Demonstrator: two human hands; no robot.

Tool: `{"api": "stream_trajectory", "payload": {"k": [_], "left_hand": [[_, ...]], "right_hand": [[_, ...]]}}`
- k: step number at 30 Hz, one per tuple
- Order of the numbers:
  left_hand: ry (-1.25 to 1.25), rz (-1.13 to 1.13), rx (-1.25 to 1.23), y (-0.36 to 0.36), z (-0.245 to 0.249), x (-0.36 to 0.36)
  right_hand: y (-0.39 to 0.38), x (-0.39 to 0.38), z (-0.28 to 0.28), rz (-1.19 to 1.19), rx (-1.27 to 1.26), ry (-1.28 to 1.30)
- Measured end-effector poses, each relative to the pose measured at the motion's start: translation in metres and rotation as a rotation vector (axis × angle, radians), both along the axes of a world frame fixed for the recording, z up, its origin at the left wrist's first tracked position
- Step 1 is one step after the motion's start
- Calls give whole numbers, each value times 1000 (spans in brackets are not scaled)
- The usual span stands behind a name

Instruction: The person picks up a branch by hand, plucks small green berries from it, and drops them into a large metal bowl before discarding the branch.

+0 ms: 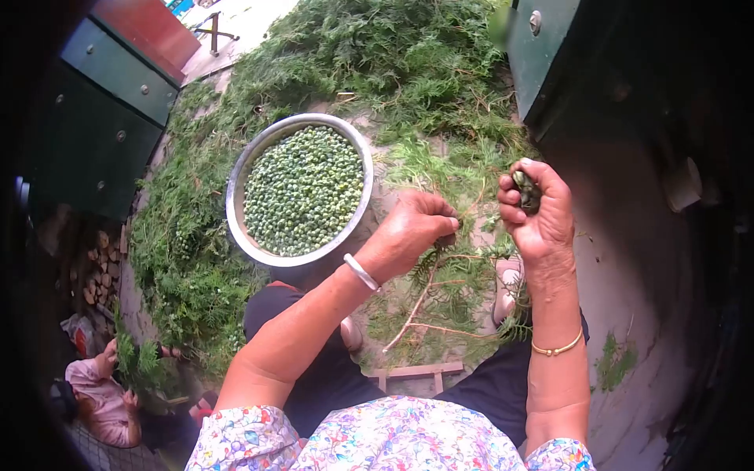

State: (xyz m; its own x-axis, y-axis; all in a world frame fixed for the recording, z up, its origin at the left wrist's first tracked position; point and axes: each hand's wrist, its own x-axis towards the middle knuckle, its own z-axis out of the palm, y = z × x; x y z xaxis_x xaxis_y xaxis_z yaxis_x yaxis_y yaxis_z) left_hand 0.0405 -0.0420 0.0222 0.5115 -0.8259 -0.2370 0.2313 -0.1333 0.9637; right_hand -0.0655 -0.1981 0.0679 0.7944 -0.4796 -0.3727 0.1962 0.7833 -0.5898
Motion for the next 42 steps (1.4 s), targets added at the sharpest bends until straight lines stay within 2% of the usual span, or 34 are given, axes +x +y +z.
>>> {"api": "stream_trajectory", "payload": {"k": [2,4,6,10,11,12,14,16,17,20,22,24,26,28,30,32,34,35,38,40,41,42], "left_hand": [[-100,-52,137,2,-3,-7],[-111,-76,195,4,-9,-17],[-219,-126,188,7,-10,-22],[-222,-115,145,18,4,-25],[-150,-99,124,20,7,-25],[-79,-83,105,22,8,-24],[-109,-34,13,11,-22,-23],[-312,148,-294,-4,-49,-23],[-251,175,-310,2,-39,-21],[-280,192,-265,8,-34,-17],[-267,254,-295,5,-43,-16],[-245,305,-329,9,-33,-11],[-174,-60,83,39,15,8],[-39,13,11,46,27,11],[15,48,-18,46,31,14],[139,97,-197,48,31,17],[169,108,-248,52,34,22],[162,116,-268,53,34,23],[148,109,-265,51,38,26],[179,189,-283,47,37,27],[241,225,-304,44,36,27],[235,216,-294,42,34,27]], "right_hand": [[4,1,11,-72,9,47],[3,7,10,-45,48,105],[17,23,17,-17,3,127],[71,80,52,138,-219,44],[74,96,52,255,-165,-89],[90,112,61,254,-174,-119],[105,144,67,388,-220,-195],[120,166,75,435,-249,-208],[125,173,78,474,-269,-221],[134,179,82,529,-294,-299],[137,168,87,515,-257,-309],[132,150,90,546,-371,-377],[128,123,91,430,-404,-334],[107,94,85,254,-713,-279],[83,66,73,136,-745,-166],[62,39,58,44,-789,6],[46,15,41,9,-890,195],[40,5,33,-1,-971,218],[32,-21,23,187,-1134,204],[30,-26,10,260,-1288,109],[31,-27,9,303,-1409,150],[32,-27,6,291,-1400,150]]}}
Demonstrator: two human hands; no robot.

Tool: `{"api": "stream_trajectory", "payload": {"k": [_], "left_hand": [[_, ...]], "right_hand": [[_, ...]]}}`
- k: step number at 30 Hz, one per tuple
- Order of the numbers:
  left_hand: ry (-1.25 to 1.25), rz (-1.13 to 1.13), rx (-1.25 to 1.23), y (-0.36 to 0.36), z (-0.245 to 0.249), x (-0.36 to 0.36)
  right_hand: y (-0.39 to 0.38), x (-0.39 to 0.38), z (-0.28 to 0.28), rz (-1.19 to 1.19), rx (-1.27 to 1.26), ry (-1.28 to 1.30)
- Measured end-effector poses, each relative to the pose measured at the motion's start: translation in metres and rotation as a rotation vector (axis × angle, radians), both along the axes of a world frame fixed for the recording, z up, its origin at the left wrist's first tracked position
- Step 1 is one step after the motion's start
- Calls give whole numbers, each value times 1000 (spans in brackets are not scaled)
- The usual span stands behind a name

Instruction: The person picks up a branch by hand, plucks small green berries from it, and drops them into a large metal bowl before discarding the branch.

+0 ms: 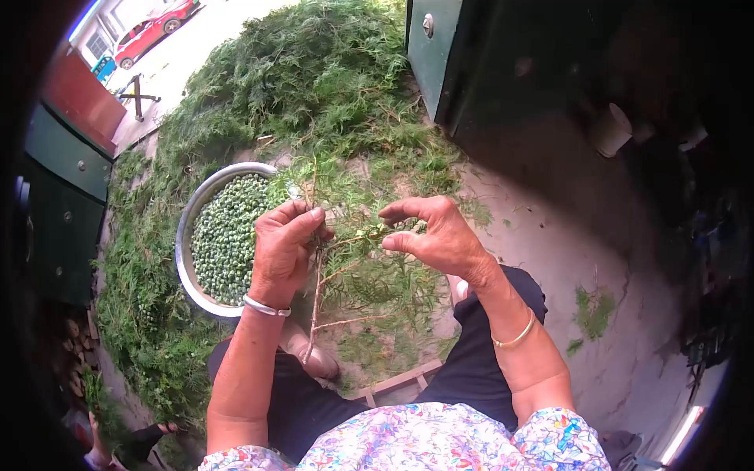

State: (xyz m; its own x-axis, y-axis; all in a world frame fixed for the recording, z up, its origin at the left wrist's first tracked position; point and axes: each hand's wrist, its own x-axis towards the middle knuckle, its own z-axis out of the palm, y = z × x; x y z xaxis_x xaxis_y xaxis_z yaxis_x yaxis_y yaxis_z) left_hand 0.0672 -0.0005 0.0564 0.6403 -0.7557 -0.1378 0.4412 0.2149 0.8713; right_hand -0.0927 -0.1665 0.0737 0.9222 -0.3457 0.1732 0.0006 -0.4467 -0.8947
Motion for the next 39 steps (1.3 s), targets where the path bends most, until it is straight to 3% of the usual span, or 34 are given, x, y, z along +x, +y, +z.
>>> {"api": "stream_trajectory", "payload": {"k": [2,4,6,7,8,10,11,13,14,16,17,18,20,22,24,26,28,30,33,35,39], "left_hand": [[6,47,-28,-4,-3,2],[-32,22,-25,-6,-4,4],[-29,48,-42,-9,-1,4],[-37,35,-68,-8,-3,6],[-37,33,-70,-9,-2,6],[-49,46,-24,-8,2,6],[-50,50,-27,-8,2,6],[-388,95,175,-9,1,6],[-671,72,308,-10,3,8],[-1103,218,535,-11,10,-6],[-1286,270,424,-10,7,-7],[-1285,276,424,-9,5,-6],[-1386,2,200,-8,1,-1],[-1330,-33,170,-8,-4,-6],[-841,-213,157,-8,-4,-12],[-776,-173,98,-10,-3,-17],[-210,-188,57,-9,8,-22],[-141,-192,55,-10,5,-23],[-144,-25,101,-17,-21,-20],[-125,-27,107,-17,-21,-15],[74,2,44,-16,-16,-7]], "right_hand": [[3,2,-7,-54,7,114],[4,3,-10,-53,-33,71],[-1,6,-22,-59,-414,-10],[-2,6,-27,-77,-440,-10],[-1,6,-24,-78,-442,-9],[5,5,-11,-194,-90,133],[6,5,-7,-190,-93,132],[8,6,1,-257,-111,36],[10,7,6,-253,-112,33],[14,12,16,-259,-219,-66],[15,15,20,-243,-234,-88],[15,16,23,-238,-237,-91],[15,20,28,-169,-275,-99],[15,23,32,-147,-278,-87],[14,25,36,-127,-278,-73],[12,29,40,-147,-303,-48],[10,35,40,-191,-269,-56],[9,40,38,-235,-234,-63],[9,45,27,-263,-172,-49],[11,47,17,-578,-519,-364],[25,33,-14,-596,-446,-301]]}}
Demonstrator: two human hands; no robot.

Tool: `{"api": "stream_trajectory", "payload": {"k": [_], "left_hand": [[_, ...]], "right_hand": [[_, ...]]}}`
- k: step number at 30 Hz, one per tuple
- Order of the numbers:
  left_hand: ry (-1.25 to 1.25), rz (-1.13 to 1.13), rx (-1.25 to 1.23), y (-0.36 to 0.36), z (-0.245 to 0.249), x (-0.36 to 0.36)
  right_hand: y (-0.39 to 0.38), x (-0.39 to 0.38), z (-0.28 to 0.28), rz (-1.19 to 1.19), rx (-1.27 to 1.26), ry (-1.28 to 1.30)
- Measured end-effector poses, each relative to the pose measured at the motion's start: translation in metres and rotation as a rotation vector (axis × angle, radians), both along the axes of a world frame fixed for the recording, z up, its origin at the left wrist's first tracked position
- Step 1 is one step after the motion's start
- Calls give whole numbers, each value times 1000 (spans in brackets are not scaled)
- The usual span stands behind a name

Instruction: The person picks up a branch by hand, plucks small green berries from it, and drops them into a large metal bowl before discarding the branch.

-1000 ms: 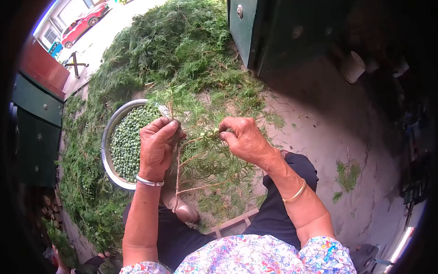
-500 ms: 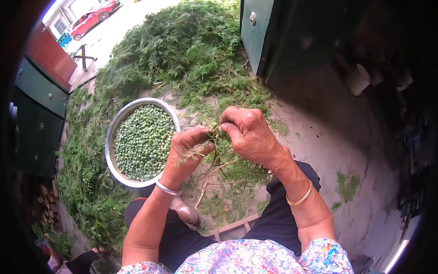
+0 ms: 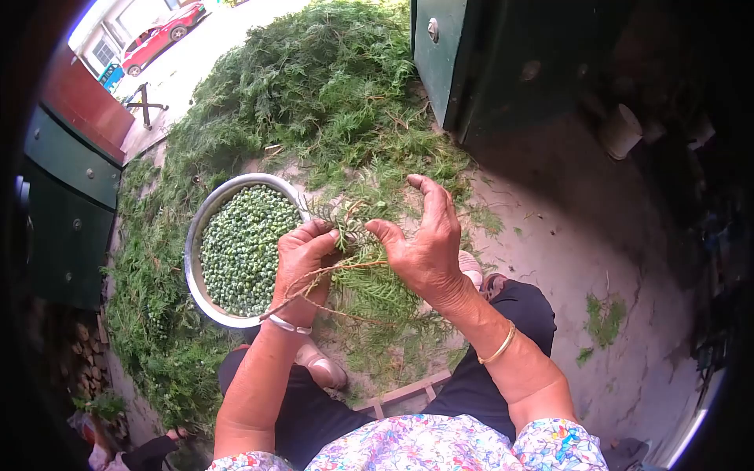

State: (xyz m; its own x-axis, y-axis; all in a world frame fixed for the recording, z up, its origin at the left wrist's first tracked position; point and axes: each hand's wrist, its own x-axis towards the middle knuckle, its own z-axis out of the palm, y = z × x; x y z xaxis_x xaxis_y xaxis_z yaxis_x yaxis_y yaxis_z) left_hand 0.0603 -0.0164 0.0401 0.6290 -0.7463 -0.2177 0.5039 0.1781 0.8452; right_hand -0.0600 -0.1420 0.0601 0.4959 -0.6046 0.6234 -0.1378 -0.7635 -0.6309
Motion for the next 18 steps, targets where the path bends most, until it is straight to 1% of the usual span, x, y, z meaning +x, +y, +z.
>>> {"api": "stream_trajectory", "payload": {"k": [1,3,4,5,6,7,8,9,11,13,15,16,18], "left_hand": [[92,25,-16,1,4,2],[100,10,-11,-1,11,6],[43,-13,8,0,19,4],[-16,-36,28,1,26,3],[-74,-55,46,2,24,5],[-75,-59,52,3,22,6],[-19,-40,42,3,19,6],[37,-20,30,3,16,7],[61,-52,51,6,16,13],[125,-72,177,7,20,16],[103,-117,169,6,20,17],[105,-125,107,6,22,16],[90,-153,-38,5,19,16]], "right_hand": [[1,-4,-6,-5,3,2],[3,-11,-11,129,-26,-5],[8,-13,-9,192,49,-26],[11,-15,-6,190,50,-27],[15,-17,-5,286,109,-35],[18,-18,-4,382,169,-43],[21,-17,-3,445,142,-54],[23,-17,-6,442,144,-56],[30,-20,-16,651,26,71],[42,-20,-26,721,-89,169],[50,-22,-36,792,-122,350],[46,-23,-36,785,-119,348],[27,-23,-21,965,335,514]]}}
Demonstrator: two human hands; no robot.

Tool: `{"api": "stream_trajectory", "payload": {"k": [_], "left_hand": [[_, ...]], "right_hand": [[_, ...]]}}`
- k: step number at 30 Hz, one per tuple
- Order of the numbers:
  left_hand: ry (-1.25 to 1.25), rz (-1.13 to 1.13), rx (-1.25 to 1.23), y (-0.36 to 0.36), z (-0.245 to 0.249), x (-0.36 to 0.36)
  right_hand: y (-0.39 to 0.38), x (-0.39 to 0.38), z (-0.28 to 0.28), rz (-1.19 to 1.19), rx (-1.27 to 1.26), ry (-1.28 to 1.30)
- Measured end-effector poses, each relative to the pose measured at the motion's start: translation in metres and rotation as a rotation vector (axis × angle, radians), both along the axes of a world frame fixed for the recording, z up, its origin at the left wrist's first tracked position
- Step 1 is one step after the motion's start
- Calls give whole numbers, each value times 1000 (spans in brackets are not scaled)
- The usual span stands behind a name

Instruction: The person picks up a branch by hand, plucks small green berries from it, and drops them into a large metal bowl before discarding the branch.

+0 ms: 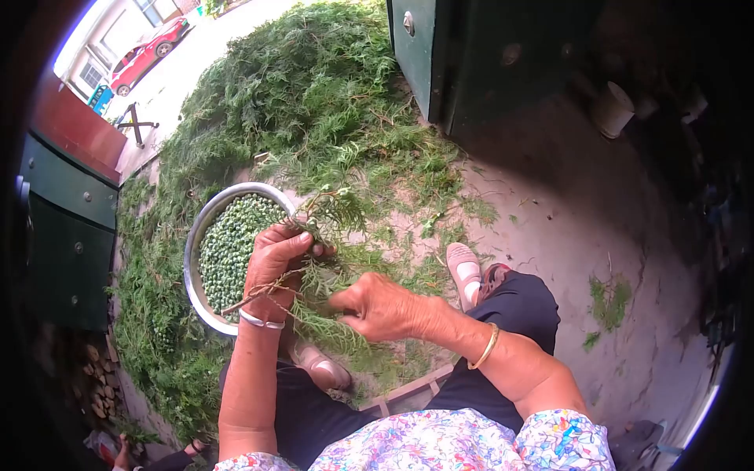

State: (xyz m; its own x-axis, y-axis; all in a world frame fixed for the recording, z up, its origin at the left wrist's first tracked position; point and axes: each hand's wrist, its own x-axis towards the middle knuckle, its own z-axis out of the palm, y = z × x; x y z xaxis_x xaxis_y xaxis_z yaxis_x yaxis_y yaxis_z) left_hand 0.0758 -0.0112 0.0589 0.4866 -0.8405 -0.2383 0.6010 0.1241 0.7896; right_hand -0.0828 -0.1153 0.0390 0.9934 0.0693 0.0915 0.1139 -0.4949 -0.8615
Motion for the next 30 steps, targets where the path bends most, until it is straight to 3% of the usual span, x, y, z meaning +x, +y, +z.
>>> {"api": "stream_trajectory", "payload": {"k": [4,5,7,9,12,19,21,22,25,26,27,29,30], "left_hand": [[-43,38,-56,-1,-2,-3],[-40,35,-55,-2,-5,-4],[-100,79,-41,-3,-8,-4],[-127,45,-35,-4,-6,-7],[-176,-15,3,-7,-10,-8],[-208,-13,74,-10,-8,-14],[-215,-13,56,-11,-9,-14],[-261,-53,71,-10,-10,-13],[-333,-84,66,-13,-7,-22],[-315,-94,78,-15,-3,-25],[-297,-102,91,-15,-1,-27],[-322,-106,100,-11,-9,-21],[-338,-97,91,-8,-15,-16]], "right_hand": [[-51,-10,41,-215,211,14],[-57,-13,47,-343,530,15],[-71,-9,52,-697,593,-219],[-86,-9,44,-816,485,-250],[-72,2,41,-711,288,-123],[-64,12,26,-630,455,-1],[-61,16,17,-841,239,-225],[-60,16,17,-923,-47,-368],[-60,16,21,-998,-13,-421],[-61,15,23,-1004,203,-310],[-66,13,24,-1004,203,-309],[-82,8,25,-1070,668,-231],[-91,3,26,-1070,667,-230]]}}
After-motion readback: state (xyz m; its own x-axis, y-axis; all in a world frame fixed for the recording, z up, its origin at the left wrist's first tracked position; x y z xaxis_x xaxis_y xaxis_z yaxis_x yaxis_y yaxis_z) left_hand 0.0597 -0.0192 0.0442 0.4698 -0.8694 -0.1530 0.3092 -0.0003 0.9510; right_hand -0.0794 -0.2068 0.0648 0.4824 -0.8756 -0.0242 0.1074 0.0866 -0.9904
